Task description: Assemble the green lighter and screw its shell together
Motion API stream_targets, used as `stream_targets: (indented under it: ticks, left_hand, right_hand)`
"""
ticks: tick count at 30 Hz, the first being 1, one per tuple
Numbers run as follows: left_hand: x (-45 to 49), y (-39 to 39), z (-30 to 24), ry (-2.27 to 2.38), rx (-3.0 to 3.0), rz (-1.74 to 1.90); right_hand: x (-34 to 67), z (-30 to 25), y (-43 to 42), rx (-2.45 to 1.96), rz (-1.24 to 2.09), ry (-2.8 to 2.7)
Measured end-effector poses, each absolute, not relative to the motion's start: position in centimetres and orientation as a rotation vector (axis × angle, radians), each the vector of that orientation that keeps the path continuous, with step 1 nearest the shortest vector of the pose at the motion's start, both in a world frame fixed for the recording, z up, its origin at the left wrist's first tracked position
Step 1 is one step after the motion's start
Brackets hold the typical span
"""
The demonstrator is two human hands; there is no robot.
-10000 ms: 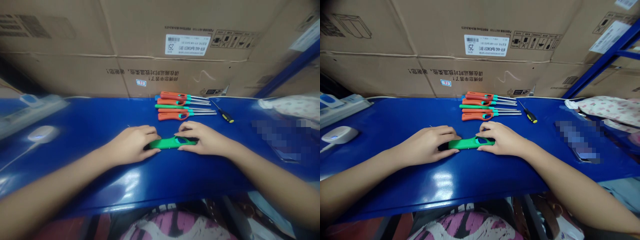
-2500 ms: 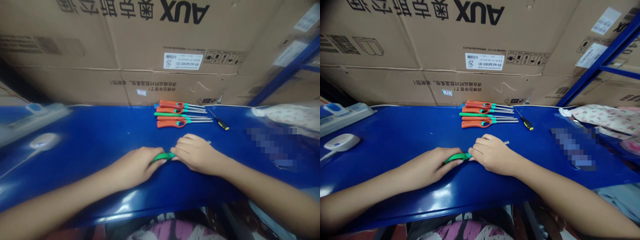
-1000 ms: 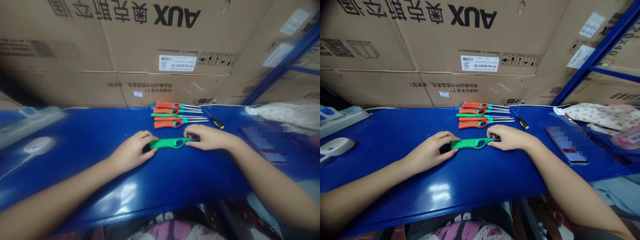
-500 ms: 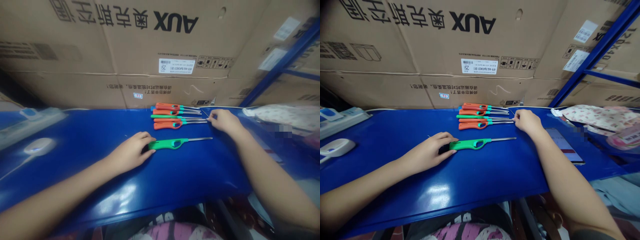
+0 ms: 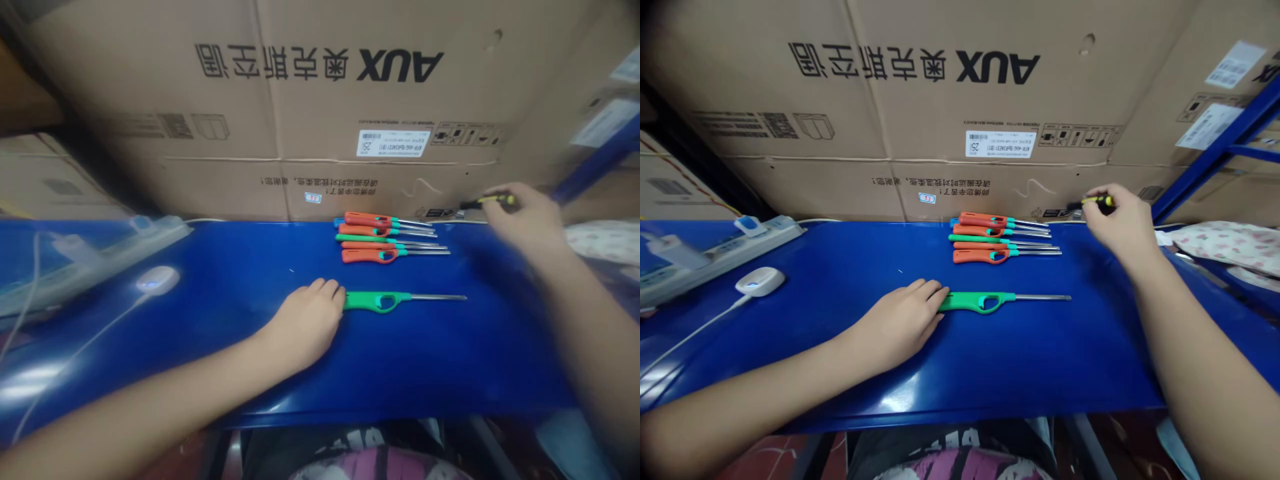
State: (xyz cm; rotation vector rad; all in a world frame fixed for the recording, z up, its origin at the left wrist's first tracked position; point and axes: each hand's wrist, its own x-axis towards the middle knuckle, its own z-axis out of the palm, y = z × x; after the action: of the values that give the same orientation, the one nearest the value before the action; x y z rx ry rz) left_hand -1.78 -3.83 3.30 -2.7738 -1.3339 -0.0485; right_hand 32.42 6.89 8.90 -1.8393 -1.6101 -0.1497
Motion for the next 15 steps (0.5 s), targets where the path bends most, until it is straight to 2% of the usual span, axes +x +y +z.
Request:
stream_targets:
  ticks: [6,8,15]
  left_hand:
    - [-1.8,-3.9,2.5,-1.297,-2.777,-0.158]
    - [-1.8,-3.9,2.4,-1.276,-2.814,-0.202]
    - [-1.9,-3.5,1.6,-1.233,-2.899,-0.394]
  right_hand:
    - [21.7,9.4,5.0,-1.155,0.569,-1.654]
    - [18.3,8.8,4.4,-0.981,0.701,-1.764]
    - [11.8,7.7,3.9,-0.755,0.573,-2.181]
